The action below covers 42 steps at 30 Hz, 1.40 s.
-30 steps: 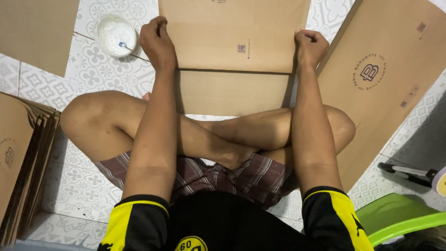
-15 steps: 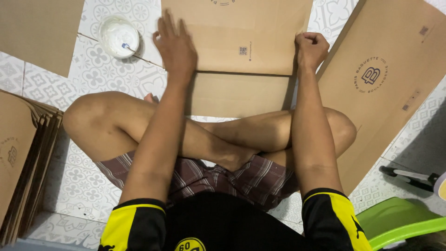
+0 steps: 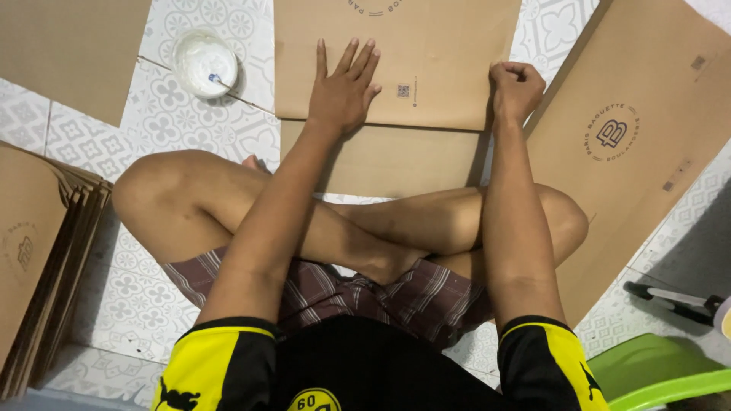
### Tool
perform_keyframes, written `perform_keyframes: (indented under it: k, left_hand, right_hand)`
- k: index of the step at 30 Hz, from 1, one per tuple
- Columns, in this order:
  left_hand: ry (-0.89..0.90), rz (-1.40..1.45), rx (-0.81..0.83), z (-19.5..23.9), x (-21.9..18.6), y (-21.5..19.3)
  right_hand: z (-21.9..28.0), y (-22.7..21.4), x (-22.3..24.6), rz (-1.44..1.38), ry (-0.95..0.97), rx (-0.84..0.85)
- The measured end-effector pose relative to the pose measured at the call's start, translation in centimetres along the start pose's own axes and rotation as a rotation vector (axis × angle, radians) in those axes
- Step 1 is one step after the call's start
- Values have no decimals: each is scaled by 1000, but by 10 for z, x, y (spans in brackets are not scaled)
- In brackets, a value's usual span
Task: The person sits on the floor and folds a flat cardboard sheet into a bag shape. They use a small brush to apply glue from a white bowl onto the cardboard flaps and press them together to secure the bag's structure.
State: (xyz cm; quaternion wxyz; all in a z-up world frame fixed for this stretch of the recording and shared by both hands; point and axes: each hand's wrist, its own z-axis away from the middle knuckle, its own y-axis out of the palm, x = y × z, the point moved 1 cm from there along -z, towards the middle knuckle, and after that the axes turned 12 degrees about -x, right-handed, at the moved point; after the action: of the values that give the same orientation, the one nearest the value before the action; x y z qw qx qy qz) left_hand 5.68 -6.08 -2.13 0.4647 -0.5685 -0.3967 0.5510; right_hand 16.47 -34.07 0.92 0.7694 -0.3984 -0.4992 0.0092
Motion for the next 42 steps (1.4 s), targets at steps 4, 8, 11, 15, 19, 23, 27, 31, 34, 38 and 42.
perform_keyframes:
  k: [4,8,11,15,19,23,27,31,34,38,42]
  left_hand:
    - [-92,-36,130,9,22,-13]
    - [-143,-86,96,17,58,-8]
    - [-227,-137,157,26,76,-18]
    - [-390,-224,180,37,86,-28]
    - [-451,-169,90,41,91,-16]
    - [-454,54,-237,39,93,-22]
    - [-836,651,-570,34,132,22]
    - [-995,815,-560,29,120,-6]
    - [-1032,813,-564,28,115,-15]
    - [-1193,832,-573,25,113,-27]
    - [-1315,841,-532,23,105,-43]
  right_hand:
    - [-2,2,-5,-29,6,0]
    - [-6,4,-7,-19,5,-7]
    - [-6,3,-8,-18,15,-6]
    - [1,-2,1,0,31,3]
    - [-1,-1,-2,-18,14,22]
    - [-2,-2,-2,14,27,-3]
    - [-3,-1,-2,-65,31,9]
    - [-8,1,-7,-79,1,3]
    - [-1,-4,0,-80,42,19]
    - [-1,-2,0,-89,37,12]
    - [-3,0,-4,-105,14,22]
